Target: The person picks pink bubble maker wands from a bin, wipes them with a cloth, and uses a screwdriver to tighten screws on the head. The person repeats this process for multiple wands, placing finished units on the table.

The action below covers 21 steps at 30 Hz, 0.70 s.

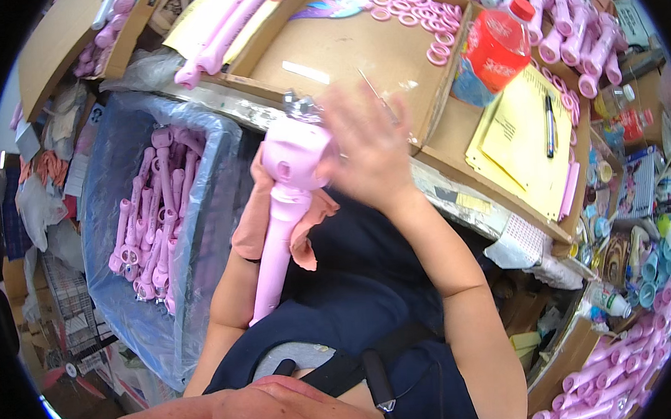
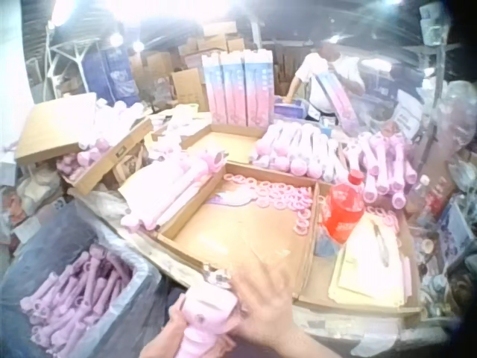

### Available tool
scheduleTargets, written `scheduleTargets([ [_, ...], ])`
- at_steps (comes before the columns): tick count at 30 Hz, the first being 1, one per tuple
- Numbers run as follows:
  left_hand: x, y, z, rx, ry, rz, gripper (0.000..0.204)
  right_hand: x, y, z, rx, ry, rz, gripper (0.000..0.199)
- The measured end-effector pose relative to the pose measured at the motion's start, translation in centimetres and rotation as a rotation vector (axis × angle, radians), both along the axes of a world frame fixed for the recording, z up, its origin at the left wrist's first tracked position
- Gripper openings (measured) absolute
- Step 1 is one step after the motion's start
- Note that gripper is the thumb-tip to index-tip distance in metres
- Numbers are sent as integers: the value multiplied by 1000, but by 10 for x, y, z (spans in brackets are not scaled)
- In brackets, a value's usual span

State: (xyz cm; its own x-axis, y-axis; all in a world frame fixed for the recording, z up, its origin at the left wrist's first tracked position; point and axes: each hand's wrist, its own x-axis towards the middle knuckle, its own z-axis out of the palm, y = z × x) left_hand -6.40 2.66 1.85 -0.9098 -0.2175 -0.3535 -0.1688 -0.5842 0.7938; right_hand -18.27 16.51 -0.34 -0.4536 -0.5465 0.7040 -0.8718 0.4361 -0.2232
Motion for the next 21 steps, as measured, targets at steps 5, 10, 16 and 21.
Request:
scheduleTargets([
  [5,10,-23,3,-175,142,-63,76,16,-25,6,-433,-950,390,79],
  [10,7,-15,5,-207,110,99,61,21,-34,-1,-289,-862,342,86],
  [16,2,-9,0,-181,-4,163,62,13,-31,-3,-256,-856,362,85],
  [21,5,-14,-1,-151,-47,89,67,13,-31,-7,-285,-915,388,84],
])
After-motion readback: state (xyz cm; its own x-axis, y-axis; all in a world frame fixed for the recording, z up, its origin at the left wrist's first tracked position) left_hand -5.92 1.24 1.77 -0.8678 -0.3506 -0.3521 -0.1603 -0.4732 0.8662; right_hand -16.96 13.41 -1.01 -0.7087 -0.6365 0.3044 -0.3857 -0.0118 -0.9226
